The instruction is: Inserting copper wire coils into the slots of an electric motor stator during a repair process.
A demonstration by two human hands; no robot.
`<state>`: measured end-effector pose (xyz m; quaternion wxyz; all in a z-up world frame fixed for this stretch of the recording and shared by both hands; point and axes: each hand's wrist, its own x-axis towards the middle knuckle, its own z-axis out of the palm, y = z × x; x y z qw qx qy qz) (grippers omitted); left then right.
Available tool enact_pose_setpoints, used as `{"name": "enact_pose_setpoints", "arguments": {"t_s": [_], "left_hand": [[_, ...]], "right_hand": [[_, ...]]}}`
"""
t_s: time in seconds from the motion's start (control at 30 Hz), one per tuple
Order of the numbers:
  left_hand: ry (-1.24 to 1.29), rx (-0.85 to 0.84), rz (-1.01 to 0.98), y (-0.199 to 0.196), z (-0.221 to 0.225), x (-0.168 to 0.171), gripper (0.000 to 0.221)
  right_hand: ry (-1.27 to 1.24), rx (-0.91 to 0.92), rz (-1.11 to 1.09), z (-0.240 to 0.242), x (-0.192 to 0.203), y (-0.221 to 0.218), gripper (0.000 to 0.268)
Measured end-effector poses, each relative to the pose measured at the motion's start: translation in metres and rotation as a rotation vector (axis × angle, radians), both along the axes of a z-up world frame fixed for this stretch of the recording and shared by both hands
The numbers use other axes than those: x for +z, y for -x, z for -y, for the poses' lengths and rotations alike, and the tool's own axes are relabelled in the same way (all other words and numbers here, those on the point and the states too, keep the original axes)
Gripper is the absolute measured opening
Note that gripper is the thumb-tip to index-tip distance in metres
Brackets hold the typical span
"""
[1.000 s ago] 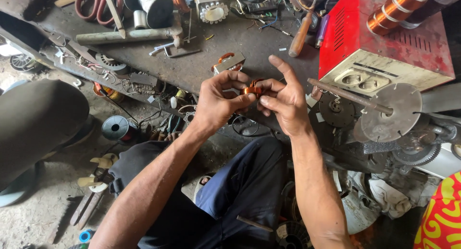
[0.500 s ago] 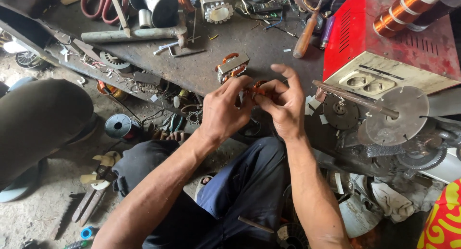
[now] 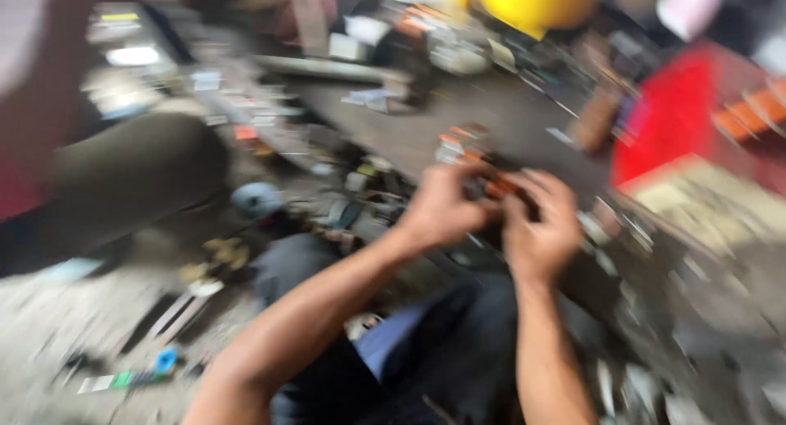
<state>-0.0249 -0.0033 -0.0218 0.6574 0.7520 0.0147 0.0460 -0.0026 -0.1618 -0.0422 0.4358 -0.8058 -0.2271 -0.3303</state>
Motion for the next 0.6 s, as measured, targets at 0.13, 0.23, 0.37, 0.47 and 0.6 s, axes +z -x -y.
{"name": "enact_pose_setpoints", "arguments": {"t_s": [0.13,0.23,0.37,0.47,0.6], "left_hand": [[-0.018,0.017,0.054,-0.007,-0.001,-0.019,0.026],[0.004,-0.009,0.248,-0.01,0.003,-0.016,0.021],[0.059,-0.081,0.117,-0.009,-0.001,-0.012,0.026],[0.091,-0.124,0.075,-0.012,-0.004,-0.021,0.023],[-0.043,-0.135,-0.055,-0.013,-0.003,-0.02,0.026]], "right_hand": [[0.026,0.067,0.017,0.016,-0.031,-0.01,0.029],[0.057,0.186,-0.119,0.015,-0.013,0.003,0.024],[0.144,0.151,-0.036,0.01,-0.003,0.011,0.033],[0.103,0.176,-0.078,0.013,-0.02,0.002,0.035],[0.118,0.129,0.225,0.001,-0.003,-0.003,0.023]]}}
